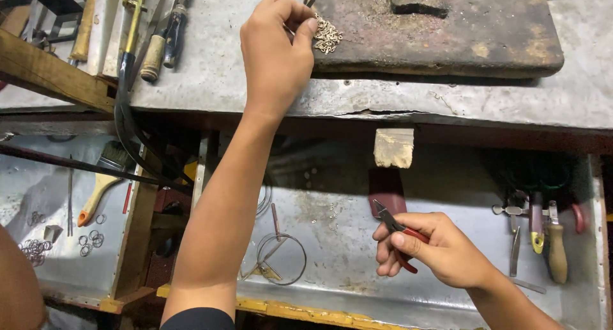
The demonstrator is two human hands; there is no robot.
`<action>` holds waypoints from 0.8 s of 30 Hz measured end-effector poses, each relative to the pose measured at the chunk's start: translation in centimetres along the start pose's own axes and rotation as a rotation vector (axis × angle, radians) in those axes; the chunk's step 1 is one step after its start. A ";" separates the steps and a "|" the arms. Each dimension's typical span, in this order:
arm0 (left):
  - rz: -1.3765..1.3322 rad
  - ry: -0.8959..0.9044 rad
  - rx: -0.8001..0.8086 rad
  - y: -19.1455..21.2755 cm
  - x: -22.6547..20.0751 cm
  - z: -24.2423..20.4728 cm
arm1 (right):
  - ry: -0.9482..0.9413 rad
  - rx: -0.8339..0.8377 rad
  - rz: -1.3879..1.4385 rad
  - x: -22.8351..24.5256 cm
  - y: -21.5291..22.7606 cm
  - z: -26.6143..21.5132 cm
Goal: The person is using pliers to bend small pieces of wire into loops for jewelry making.
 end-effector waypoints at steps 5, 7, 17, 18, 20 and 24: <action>-0.255 -0.198 -0.113 3.9 -5.8 -5.2 | 0.008 -0.012 -0.001 0.2 0.0 -0.2; -0.548 -0.061 0.092 3.9 -6.8 -8.9 | 0.066 0.031 0.044 0.4 -0.2 -0.4; -1.227 0.506 0.333 0.0 -2.6 -22.4 | 0.125 0.142 -0.046 1.7 -2.4 -0.6; -1.246 0.517 0.357 -0.2 -2.7 -22.5 | 0.119 0.144 -0.049 1.6 -2.5 -0.5; -1.266 0.529 0.380 -0.3 -2.6 -22.7 | 0.110 0.147 -0.052 1.6 -2.7 -0.4; -1.191 0.540 0.427 -0.6 -2.4 -23.3 | 0.118 0.151 -0.073 1.7 -2.8 -0.3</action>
Point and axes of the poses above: each hand's wrist, its own z-axis towards the middle knuckle, its own y-axis out of the back of the hand, x = y × z, the point moved 6 cm from there along z, towards the middle knuckle, and after that the axes turned 6 degrees about -x, right-handed, at the moved point
